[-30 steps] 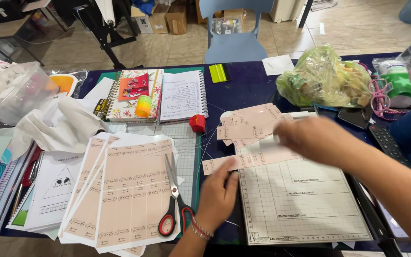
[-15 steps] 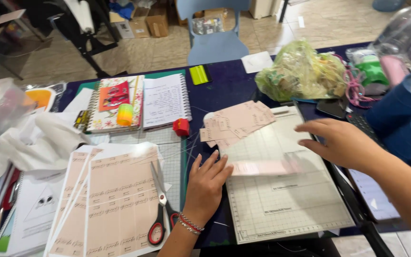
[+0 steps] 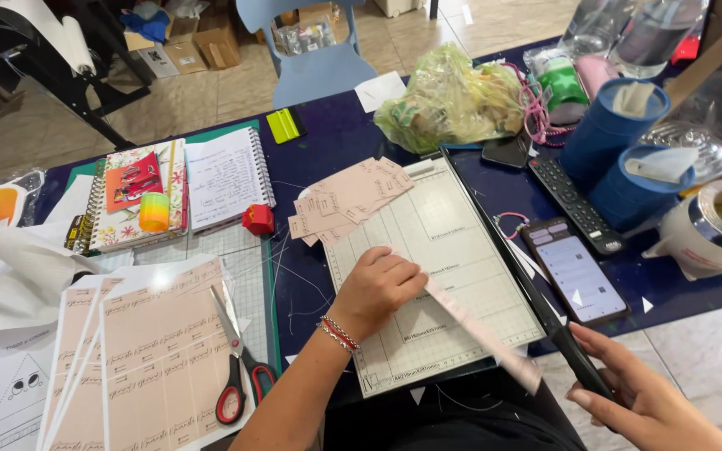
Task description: Trimming printed paper sheets using a pair of scissors and a cutting guide
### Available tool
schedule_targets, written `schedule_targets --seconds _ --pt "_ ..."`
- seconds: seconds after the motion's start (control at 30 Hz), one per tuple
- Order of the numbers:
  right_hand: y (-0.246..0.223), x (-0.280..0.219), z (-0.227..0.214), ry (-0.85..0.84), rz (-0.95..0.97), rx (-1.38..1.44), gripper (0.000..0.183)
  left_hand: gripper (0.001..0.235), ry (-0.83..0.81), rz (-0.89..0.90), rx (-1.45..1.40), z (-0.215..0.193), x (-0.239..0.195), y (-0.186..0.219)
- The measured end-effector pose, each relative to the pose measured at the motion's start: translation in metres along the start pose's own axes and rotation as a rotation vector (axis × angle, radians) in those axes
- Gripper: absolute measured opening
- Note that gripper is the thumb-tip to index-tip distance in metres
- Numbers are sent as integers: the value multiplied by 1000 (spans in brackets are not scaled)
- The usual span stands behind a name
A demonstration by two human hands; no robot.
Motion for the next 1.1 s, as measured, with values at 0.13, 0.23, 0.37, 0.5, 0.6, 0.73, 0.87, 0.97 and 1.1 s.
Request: schedule_targets --seconds 0.13,0.23,0.37,0.5,0.6,0.73,0.87,0.97,1.1 --pt "-15 -23 -8 123 -155 -240 84 20 -131 -52 93 3 -8 21" --pt "-51 -48 -7 198 -204 -215 77 15 -267 -127 49 9 -8 40" --pt "-110 -80 2 462 -268 -393 64 43 -433 -345 -263 36 -10 61" --pt "-104 -78 2 585 -321 -550 69 59 -419 -430 -266 68 -4 77" --pt "-94 -68 2 589 -382 -646 64 68 -458 -431 -181 97 8 75" --pt "-111 -81 11 666 -447 -652 59 63 -560 -468 -273 93 42 68" --pt "-149 -102 24 675 -571 -231 33 41 -132 -1237 -1575 96 64 62" --pt "-161 -108 29 713 -573 -218 30 9 168 -1514 -2230 124 78 65" --pt "-165 -108 31 717 -557 -245 30 23 374 -1513 -2318 166 86 26"
Point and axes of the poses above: each hand's wrist, its own x-axis towards the middle knuckle, its own z-axis out of the palm, y = z × x, the point moved 7 cm from there along x, towards the middle knuckle, and after that the axes turned 1 degree about z, right-handed, at the moved point
